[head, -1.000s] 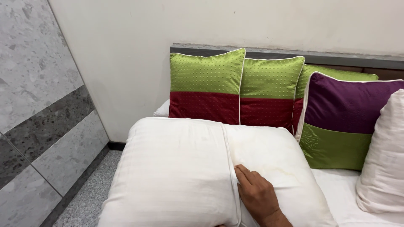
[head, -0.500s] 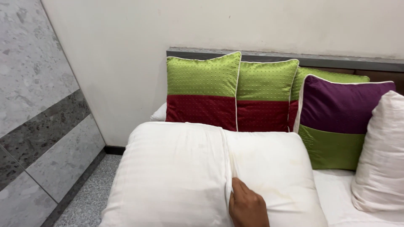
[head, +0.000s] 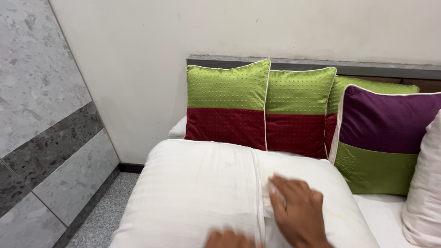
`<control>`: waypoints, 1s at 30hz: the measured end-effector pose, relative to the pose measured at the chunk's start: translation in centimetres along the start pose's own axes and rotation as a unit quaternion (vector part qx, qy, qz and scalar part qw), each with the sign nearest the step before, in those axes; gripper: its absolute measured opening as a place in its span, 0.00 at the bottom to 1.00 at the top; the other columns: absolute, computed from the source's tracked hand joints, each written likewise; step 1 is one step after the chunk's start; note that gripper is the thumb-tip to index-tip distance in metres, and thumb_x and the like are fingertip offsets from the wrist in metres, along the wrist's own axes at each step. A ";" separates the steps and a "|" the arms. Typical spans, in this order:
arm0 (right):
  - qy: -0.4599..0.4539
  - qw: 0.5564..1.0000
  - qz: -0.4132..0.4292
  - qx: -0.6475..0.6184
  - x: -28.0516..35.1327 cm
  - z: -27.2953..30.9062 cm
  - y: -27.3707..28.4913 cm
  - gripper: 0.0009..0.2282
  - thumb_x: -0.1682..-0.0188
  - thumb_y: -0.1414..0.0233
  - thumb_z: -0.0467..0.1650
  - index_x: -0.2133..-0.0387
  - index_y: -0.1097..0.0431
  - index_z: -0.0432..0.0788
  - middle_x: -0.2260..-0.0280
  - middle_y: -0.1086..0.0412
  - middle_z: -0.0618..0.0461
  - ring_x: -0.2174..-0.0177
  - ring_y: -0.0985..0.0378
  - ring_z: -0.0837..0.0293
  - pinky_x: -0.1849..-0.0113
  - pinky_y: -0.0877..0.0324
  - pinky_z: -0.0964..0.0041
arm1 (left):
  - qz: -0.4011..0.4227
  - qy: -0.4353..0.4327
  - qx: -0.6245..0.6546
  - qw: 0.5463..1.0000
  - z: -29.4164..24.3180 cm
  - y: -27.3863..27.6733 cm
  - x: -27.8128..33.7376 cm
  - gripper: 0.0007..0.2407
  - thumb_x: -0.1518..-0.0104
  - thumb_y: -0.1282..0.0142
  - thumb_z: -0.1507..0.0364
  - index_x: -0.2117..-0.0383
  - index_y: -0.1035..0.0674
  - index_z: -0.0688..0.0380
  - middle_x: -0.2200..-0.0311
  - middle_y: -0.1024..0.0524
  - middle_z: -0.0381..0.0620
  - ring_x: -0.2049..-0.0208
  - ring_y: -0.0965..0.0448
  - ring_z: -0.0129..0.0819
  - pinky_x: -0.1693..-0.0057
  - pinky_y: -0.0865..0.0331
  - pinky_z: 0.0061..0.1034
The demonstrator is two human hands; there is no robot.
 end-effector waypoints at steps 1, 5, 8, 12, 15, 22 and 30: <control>0.056 0.997 -0.050 0.006 -1.1 0.0 0.0 0.23 0.49 0.61 0.47 0.42 0.32 0.60 0.39 0.35 0.63 0.40 0.38 0.58 0.38 0.46 0.46 | 0.002 0.000 0.000 1.000 0.9 2.2 -3.0 0.25 0.36 0.61 0.50 0.35 0.33 0.45 0.35 0.37 0.49 0.30 0.45 0.49 0.30 0.55 0.63; 0.061 0.985 0.053 0.155 -3.2 1.3 -0.8 0.31 0.47 0.70 0.53 0.28 0.57 0.68 0.26 0.68 0.54 0.33 0.71 0.44 0.39 0.71 0.29 | -0.229 -0.072 -0.039 0.970 2.2 3.9 -7.2 0.28 0.41 0.53 0.49 0.37 0.31 0.49 0.33 0.42 0.57 0.30 0.54 0.64 0.36 0.66 0.72; 0.050 0.975 0.064 0.207 -3.0 1.0 -1.8 0.31 0.49 0.74 0.56 0.31 0.62 0.69 0.29 0.71 0.56 0.31 0.73 0.44 0.37 0.72 0.31 | -0.271 -0.106 -0.054 0.955 3.1 0.3 -7.9 0.31 0.42 0.56 0.46 0.37 0.33 0.53 0.32 0.47 0.61 0.31 0.60 0.71 0.38 0.73 0.75; 0.263 0.823 -0.387 0.322 -5.3 -1.7 -4.1 0.29 0.44 0.77 0.57 0.33 0.55 0.63 0.33 0.62 0.51 0.36 0.64 0.42 0.39 0.66 0.27 | -0.305 -0.121 -0.074 0.942 2.7 2.0 -9.2 0.33 0.41 0.60 0.43 0.36 0.36 0.53 0.32 0.50 0.62 0.31 0.62 0.71 0.38 0.73 0.76; 0.059 0.980 0.115 0.151 -7.3 -0.7 -1.4 0.33 0.50 0.76 0.56 0.30 0.61 0.68 0.27 0.72 0.62 0.30 0.74 0.47 0.35 0.72 0.33 | -0.128 -0.049 -0.007 0.991 2.0 6.8 -12.1 0.34 0.40 0.63 0.42 0.34 0.41 0.52 0.29 0.55 0.59 0.30 0.68 0.69 0.37 0.77 0.76; -0.026 0.979 0.154 0.134 -12.1 -1.8 -1.5 0.31 0.47 0.76 0.54 0.29 0.58 0.68 0.26 0.63 0.62 0.28 0.65 0.52 0.33 0.69 0.33 | 0.161 0.073 0.023 0.984 3.4 5.9 -18.6 0.34 0.37 0.73 0.46 0.29 0.50 0.53 0.26 0.61 0.51 0.26 0.73 0.60 0.31 0.81 0.68; -0.019 0.974 0.186 0.130 -14.2 -4.2 -1.6 0.32 0.48 0.75 0.56 0.29 0.57 0.68 0.27 0.60 0.59 0.29 0.61 0.52 0.33 0.67 0.33 | 0.250 0.090 0.006 0.964 6.4 7.3 -22.0 0.35 0.38 0.75 0.42 0.27 0.53 0.47 0.25 0.64 0.46 0.25 0.74 0.54 0.29 0.81 0.65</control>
Point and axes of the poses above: each hand's wrist, its own x-axis away from the middle knuckle, its own y-axis out of the back of the hand, z = x × y, the point moved 4 cm from there along -x, towards the middle knuckle
